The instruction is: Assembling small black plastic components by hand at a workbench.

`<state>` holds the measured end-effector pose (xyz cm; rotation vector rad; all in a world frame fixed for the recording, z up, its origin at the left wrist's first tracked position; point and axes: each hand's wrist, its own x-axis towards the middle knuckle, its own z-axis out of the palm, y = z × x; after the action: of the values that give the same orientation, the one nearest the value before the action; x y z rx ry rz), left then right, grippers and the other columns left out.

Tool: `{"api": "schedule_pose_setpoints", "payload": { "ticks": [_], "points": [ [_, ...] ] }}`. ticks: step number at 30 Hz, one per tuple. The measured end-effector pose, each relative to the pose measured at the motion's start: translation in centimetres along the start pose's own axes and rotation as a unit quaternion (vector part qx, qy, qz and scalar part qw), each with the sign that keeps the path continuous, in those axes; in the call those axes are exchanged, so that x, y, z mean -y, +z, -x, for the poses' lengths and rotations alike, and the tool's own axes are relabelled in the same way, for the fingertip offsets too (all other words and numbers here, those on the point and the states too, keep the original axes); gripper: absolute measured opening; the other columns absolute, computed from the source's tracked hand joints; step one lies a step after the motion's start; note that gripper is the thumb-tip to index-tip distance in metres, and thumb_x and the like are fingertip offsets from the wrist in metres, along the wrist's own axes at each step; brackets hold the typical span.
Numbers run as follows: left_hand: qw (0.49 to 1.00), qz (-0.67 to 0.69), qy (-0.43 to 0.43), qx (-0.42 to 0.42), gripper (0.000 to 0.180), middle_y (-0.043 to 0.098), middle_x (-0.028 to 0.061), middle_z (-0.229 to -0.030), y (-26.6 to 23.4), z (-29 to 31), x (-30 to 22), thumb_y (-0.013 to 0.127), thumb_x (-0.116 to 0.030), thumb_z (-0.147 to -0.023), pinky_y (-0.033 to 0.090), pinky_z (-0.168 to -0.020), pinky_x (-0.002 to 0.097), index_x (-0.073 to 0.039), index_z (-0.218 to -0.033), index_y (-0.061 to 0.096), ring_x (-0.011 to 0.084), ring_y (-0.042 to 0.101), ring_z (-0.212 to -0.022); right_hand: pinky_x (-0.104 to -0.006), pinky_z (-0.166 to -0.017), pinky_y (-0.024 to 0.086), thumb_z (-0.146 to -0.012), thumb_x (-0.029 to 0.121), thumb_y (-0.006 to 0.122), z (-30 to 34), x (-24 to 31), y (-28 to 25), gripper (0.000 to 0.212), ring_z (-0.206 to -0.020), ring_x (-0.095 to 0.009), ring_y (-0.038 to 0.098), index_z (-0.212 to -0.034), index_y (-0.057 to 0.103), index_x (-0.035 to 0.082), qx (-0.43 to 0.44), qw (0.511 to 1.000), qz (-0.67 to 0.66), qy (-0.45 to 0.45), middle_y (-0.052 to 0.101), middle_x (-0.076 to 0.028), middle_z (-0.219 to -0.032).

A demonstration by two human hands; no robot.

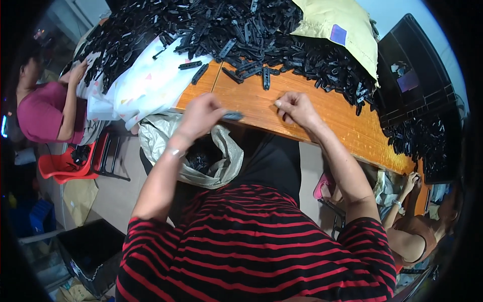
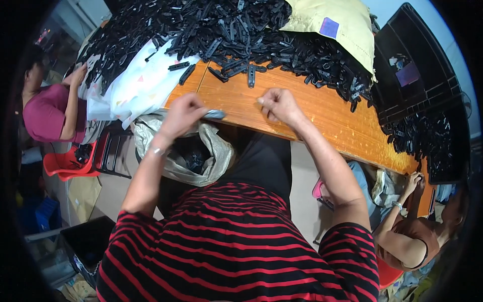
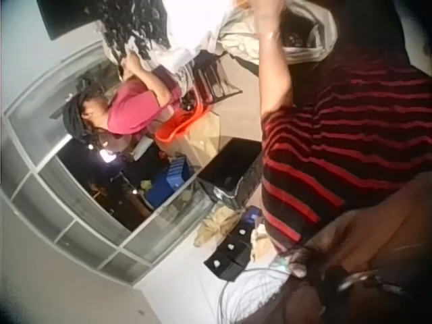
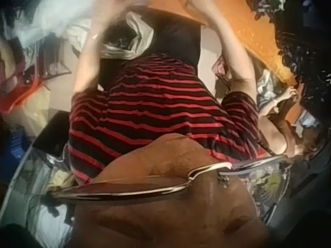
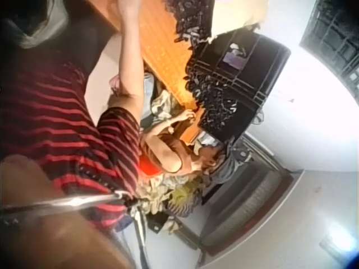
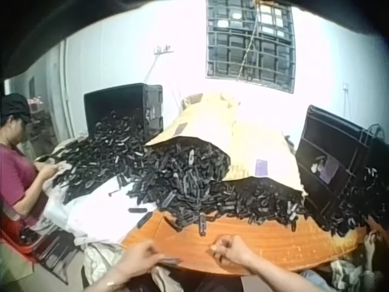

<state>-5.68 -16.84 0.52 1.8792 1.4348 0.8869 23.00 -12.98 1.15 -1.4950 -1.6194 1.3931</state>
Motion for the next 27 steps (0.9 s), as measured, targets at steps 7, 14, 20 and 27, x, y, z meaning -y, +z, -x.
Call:
{"api": "schedule_pose_setpoints", "payload": {
  "ticks": [7,14,20,27],
  "points": [
    [0.978,-0.173,0.071,-0.094,0.015,0.059,0.0108,-0.073,-2.0,2.7,-0.6,0.070,-0.012,-0.075,0.047,-0.063,0.0332,-0.002,-0.080,0.061,0.0245,0.058,-0.067,-0.0393,-0.065,0.050,-0.079,0.011,0.066,-3.4,0.6,-2.4,0.010,-0.071,-0.030,0.062,-0.085,0.063,0.003,-0.222,0.885,0.339,-0.228,0.063,-0.014,-0.083],
    [0.991,-0.098,-0.026,-0.087,0.024,0.066,0.0133,-0.081,7.1,-6.6,-4.7,0.067,-0.030,-0.080,0.049,-0.067,0.0382,-0.007,-0.085,0.064,0.0293,0.064,-0.079,-0.0432,-0.073,0.051,-0.077,0.010,0.063,-8.3,1.3,-0.8,0.013,-0.083,-0.035,0.062,-0.089,0.063,0.007,-0.172,0.830,0.455,-0.274,0.059,-0.015,-0.092],
    [0.982,-0.163,-0.090,-0.021,0.028,0.066,0.0144,-0.079,9.2,-10.3,-6.3,0.067,-0.034,-0.078,0.049,-0.070,0.0420,-0.006,-0.080,0.064,0.0333,0.063,-0.080,-0.0428,-0.073,0.051,-0.075,0.010,0.062,-8.2,1.0,-0.9,0.025,-0.081,-0.036,0.063,-0.099,0.062,0.005,-0.153,0.834,0.456,-0.269,0.061,-0.020,-0.092],
    [0.989,-0.109,-0.089,-0.054,0.024,0.065,0.0133,-0.075,8.7,-8.6,-4.5,0.066,-0.029,-0.078,0.049,-0.068,0.0404,-0.006,-0.076,0.063,0.0311,0.064,-0.075,-0.0245,-0.046,0.045,-0.083,0.000,0.052,-3.9,1.6,-2.1,0.023,-0.051,-0.009,0.054,-0.106,0.054,0.003,-0.079,0.991,0.045,-0.094,0.058,-0.008,-0.072]
  ]
}}
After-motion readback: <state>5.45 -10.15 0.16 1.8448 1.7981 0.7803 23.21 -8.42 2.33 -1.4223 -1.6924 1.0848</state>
